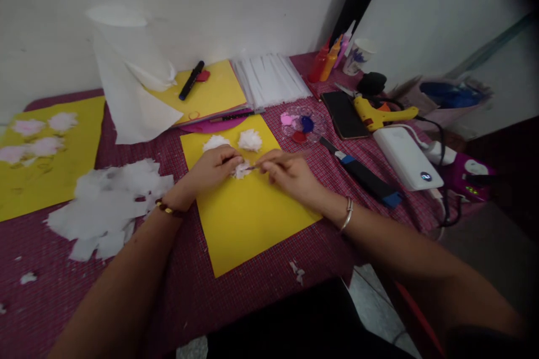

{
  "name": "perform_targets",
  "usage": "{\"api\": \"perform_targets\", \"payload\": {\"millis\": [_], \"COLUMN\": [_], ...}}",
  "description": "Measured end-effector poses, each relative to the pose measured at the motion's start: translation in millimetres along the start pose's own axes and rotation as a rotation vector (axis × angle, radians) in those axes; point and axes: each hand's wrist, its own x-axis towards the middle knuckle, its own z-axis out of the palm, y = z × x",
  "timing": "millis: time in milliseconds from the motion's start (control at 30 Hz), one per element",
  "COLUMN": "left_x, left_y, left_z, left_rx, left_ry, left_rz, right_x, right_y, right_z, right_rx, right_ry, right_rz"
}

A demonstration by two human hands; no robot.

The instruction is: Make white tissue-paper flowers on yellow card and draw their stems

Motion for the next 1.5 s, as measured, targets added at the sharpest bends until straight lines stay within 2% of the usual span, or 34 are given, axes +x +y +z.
{"api": "perform_targets", "payload": {"millis": [67, 133, 200, 333, 400, 500, 600, 700, 800, 867, 1000, 1100, 1167, 1333, 1500], "left_x": [-4, -12, -26, -73, -102, -144, -172, -183, -182, -176, -145, -114, -94, -71, -74], "left_y": [6, 17, 28, 35, 29, 23, 27, 39, 49, 54, 64, 67, 65, 62, 60], "left_z": [-7, -20, -39, -82, -93, -87, -58, -28, -19, -25, -37, -23, -7, 25, 31], "left_rx": [-0.121, -0.225, -0.197, 0.035, 0.127, 0.263, 0.404, 0.638, 0.731, 0.601, -0.014, -0.474, -0.664, -0.757, -0.752], "left_ry": [-0.008, 0.044, 0.134, 0.106, 0.094, 0.098, 0.110, 0.234, 0.311, 0.355, 0.452, 0.467, 0.460, 0.386, 0.362], "left_rz": [-0.036, -0.077, -0.107, -0.170, -0.219, -0.306, -0.341, -0.373, -0.406, -0.452, -0.537, -0.503, -0.490, -0.491, -0.485], "right_x": [4, 7, 8, 2, -1, -2, -2, -2, -3, -5, -11, -18, -22, -27, -26], "right_y": [1, 3, 5, 5, 4, 3, 3, 1, -1, -4, -16, -28, -33, -31, -23], "right_z": [-5, -8, -7, 1, 4, 5, 6, 6, 7, 8, 8, 9, 11, 13, 15], "right_rx": [0.233, 0.417, 0.531, 0.583, 0.562, 0.535, 0.508, 0.475, 0.467, 0.464, 0.459, 0.472, 0.469, 0.275, 0.074], "right_ry": [0.156, 0.214, 0.189, 0.111, 0.079, 0.051, 0.041, 0.037, 0.046, 0.047, 0.020, 0.019, 0.017, -0.044, -0.102], "right_rz": [0.129, 0.240, 0.316, 0.370, 0.378, 0.379, 0.367, 0.360, 0.350, 0.313, 0.202, 0.130, 0.072, -0.139, -0.190]}}
